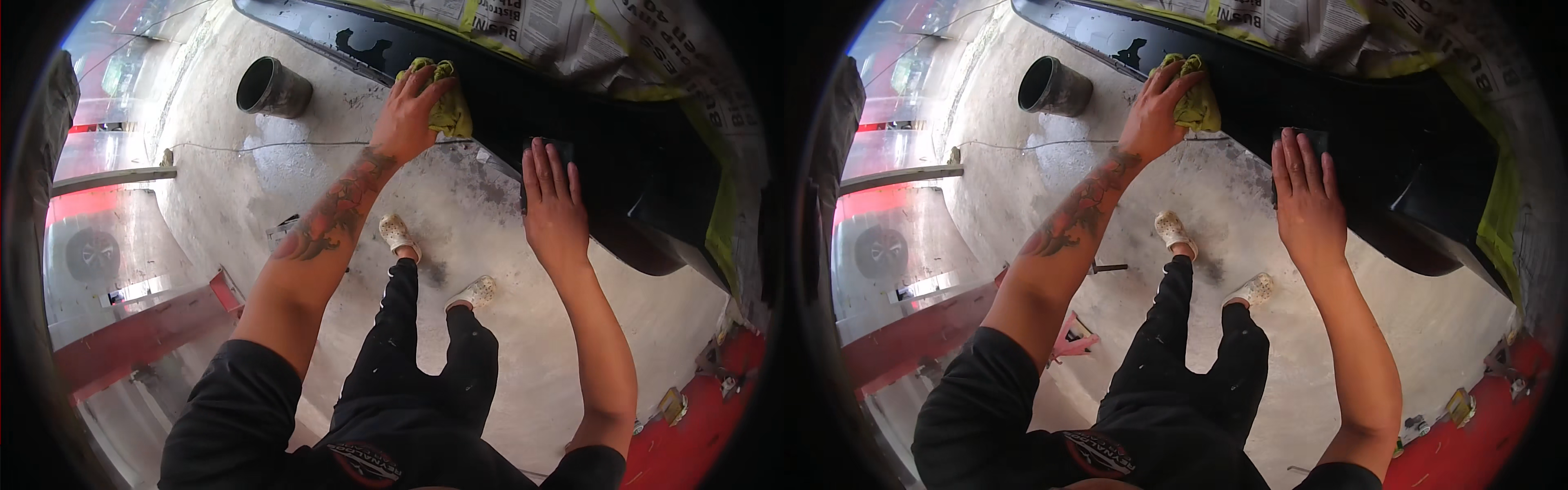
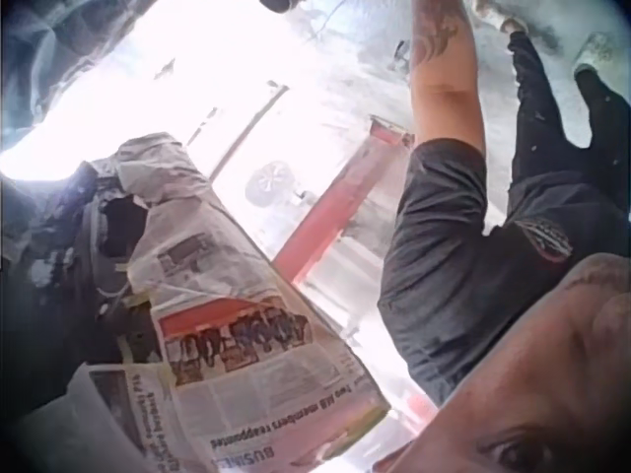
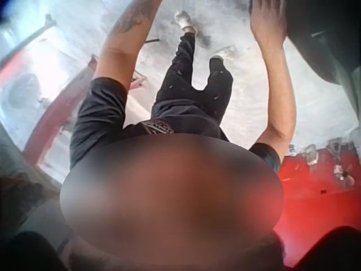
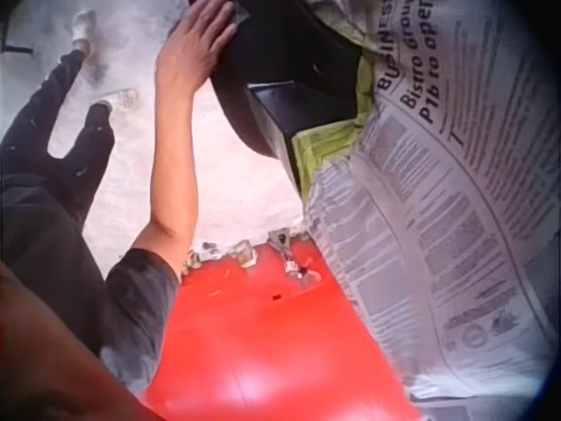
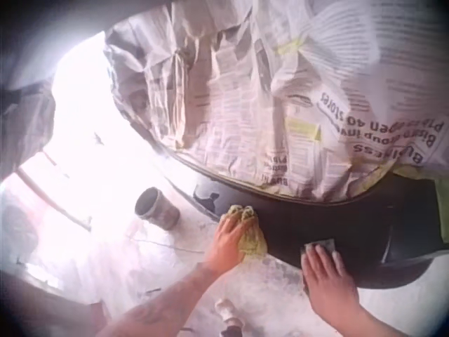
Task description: Sanding and wiping down a masked vehicle bumper in preparation for painting.
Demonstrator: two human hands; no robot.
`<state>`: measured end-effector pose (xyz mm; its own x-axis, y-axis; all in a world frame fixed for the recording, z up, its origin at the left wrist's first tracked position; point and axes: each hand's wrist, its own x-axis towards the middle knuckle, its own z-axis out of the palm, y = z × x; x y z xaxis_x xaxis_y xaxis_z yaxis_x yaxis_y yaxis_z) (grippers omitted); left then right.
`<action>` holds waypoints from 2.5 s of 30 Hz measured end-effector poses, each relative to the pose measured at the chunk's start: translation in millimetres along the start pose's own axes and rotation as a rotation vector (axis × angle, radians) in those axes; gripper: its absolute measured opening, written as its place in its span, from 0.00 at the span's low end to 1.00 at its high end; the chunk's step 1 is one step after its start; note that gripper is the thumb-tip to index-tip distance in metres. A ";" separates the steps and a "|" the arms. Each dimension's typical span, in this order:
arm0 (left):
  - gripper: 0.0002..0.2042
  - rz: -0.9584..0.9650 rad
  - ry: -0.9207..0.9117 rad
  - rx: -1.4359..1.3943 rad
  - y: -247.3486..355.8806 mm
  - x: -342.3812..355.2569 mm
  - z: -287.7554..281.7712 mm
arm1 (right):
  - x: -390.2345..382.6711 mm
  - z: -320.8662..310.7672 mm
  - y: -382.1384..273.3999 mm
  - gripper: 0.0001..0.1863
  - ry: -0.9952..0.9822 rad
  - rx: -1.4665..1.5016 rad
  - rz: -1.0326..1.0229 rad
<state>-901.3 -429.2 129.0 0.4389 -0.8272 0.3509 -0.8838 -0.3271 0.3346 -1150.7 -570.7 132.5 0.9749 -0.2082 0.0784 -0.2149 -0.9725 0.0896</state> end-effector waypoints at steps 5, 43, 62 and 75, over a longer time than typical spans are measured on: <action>0.31 -0.210 0.059 -0.142 -58.0 -5.9 -25.8 | 113.4 0.9 -37.6 0.48 -0.046 0.167 -0.042; 0.30 -1.372 0.293 -0.695 -188.0 -361.5 -113.9 | 505.9 21.2 -229.2 0.42 0.073 -0.014 -0.370; 0.28 -1.715 1.165 -1.074 -232.7 -436.1 -148.8 | 567.2 51.9 -253.6 0.47 -0.047 0.000 -0.481; 0.30 -1.896 1.455 -1.011 -205.0 -374.8 -149.9 | 874.5 39.8 -440.4 0.36 -0.144 -0.663 -0.964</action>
<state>-860.4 16.5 60.0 0.4042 0.6223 -0.6703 0.3847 0.5493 0.7419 -201.2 -328.6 122.2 0.7391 0.5322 -0.4130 0.6678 -0.4986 0.5527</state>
